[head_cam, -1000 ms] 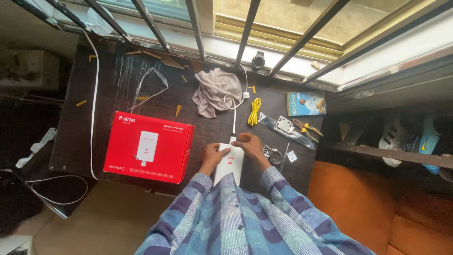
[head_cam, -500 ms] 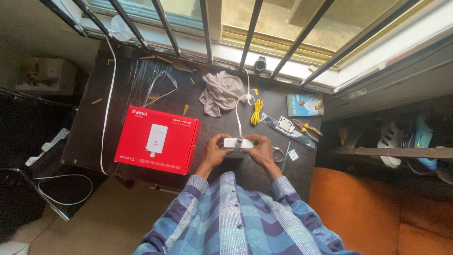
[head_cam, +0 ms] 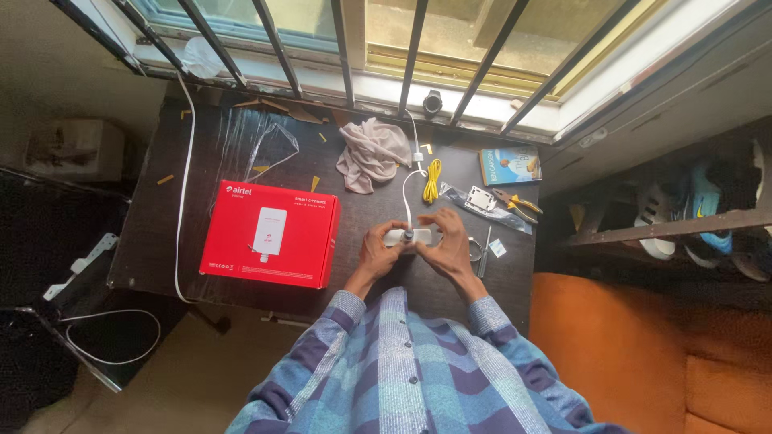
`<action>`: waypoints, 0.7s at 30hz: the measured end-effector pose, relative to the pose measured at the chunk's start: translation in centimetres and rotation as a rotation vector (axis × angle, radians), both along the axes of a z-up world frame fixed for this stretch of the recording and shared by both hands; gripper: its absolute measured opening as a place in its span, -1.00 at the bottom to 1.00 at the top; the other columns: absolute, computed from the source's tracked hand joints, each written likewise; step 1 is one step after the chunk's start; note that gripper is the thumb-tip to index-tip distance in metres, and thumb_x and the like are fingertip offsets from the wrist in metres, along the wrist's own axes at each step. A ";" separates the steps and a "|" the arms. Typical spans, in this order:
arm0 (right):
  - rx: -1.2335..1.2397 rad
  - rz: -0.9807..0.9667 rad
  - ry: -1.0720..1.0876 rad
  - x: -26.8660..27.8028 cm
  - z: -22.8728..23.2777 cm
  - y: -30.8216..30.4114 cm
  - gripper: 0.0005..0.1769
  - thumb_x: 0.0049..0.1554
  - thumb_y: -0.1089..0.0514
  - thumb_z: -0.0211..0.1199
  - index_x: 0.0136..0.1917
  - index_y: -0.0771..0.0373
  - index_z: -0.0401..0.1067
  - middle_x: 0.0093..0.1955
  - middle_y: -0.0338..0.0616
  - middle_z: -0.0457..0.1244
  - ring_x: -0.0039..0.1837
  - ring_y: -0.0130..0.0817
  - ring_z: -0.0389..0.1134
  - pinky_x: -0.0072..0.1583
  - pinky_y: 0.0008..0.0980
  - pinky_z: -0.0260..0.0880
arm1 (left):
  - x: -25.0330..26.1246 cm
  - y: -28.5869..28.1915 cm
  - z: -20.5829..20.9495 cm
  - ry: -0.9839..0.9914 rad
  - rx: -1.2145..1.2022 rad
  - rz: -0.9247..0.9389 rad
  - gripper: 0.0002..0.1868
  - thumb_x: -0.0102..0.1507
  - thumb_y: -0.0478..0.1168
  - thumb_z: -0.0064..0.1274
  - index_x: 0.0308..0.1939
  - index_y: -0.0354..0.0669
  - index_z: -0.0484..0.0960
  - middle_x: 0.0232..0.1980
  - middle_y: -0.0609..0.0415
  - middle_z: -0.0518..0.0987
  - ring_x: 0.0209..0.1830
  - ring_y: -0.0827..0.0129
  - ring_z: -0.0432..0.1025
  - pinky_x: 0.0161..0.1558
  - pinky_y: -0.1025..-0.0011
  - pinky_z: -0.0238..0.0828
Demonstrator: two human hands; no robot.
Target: The person unboxes a white Airtel smart connect device, connects a power cable to it, and places the device on a window grille. The person handles the device, power cable, and packaging throughout the clip.
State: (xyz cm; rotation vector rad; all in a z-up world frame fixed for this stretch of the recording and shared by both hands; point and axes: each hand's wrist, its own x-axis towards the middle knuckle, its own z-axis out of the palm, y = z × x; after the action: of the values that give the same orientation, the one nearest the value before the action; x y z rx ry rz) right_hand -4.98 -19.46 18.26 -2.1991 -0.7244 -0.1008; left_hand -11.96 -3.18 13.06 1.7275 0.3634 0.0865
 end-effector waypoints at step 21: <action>-0.168 -0.024 0.156 -1.0 2.2 2.2 -0.77 -0.03 0.05 0.42 -0.18 0.25 0.64 -0.28 -0.07 0.37 -0.25 -0.21 0.43 -0.17 -0.23 0.40 | 0.0 -0.3 -3.4 -0.177 0.005 0.022 -0.75 0.20 -0.22 0.26 -0.05 -0.18 0.73 -0.05 -0.05 0.67 -0.03 0.23 0.56 0.04 0.34 0.48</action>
State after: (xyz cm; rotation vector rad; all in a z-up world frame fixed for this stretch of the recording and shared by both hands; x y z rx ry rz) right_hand -6.01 -17.25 20.43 -2.3453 -0.6386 0.1232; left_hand -11.98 -3.51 9.61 1.7059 0.2519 0.2550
